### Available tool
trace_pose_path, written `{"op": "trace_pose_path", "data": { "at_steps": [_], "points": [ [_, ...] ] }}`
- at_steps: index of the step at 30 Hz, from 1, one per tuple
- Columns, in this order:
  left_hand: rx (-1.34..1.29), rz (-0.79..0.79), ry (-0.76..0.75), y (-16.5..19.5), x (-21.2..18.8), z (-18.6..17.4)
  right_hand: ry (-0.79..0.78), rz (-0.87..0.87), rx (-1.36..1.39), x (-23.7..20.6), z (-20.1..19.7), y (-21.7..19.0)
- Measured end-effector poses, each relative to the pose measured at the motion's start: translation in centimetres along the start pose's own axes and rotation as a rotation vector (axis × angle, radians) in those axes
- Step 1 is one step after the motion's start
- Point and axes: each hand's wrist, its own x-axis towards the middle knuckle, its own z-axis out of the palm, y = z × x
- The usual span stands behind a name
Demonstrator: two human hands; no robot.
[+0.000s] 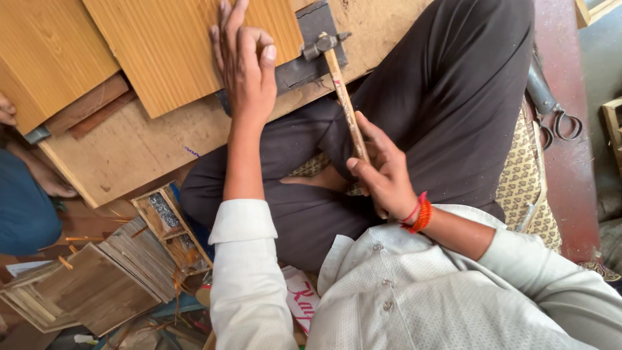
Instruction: The person sits on the floor and assembles wooden frames by hammering nails into wooden boards and attaching them to frame structures. They repeatedly pick up boards, position them, hammer nails, and place the finished frames aside.
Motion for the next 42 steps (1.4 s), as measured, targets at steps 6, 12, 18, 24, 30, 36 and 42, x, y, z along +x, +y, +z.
{"op": "trace_pose_path", "data": {
  "at_steps": [6,12,18,24,30,36,42],
  "points": [
    [-0.034,-0.066,-0.044,-0.5,-0.5,0.1,0.167,-0.112,-0.056,0.0,-2.0,-0.3],
    [-0.241,-0.023,-0.064,-1.0,-0.2,0.0,0.032,-0.054,-0.039,-0.1,-1.4,0.4],
    [-0.243,0.029,-0.048,-1.1,0.2,-0.1,-0.022,-0.056,-0.02,0.2,-2.2,-0.7],
    [-0.14,0.02,-0.109,-0.5,0.5,-0.7,-0.062,-0.171,-0.501,1.1,-4.5,-3.8],
    [-0.157,0.001,-0.063,0.0,0.5,-0.7,-0.126,-0.745,-1.218,2.3,-5.8,-6.1],
    [-0.107,0.071,-0.022,0.0,0.9,-0.9,-0.215,-0.797,-1.45,3.9,-4.8,-7.1],
    [-0.193,-0.034,-0.09,0.2,0.9,-0.7,-0.221,-0.863,-1.331,3.7,-4.3,-7.4]
  ]
}}
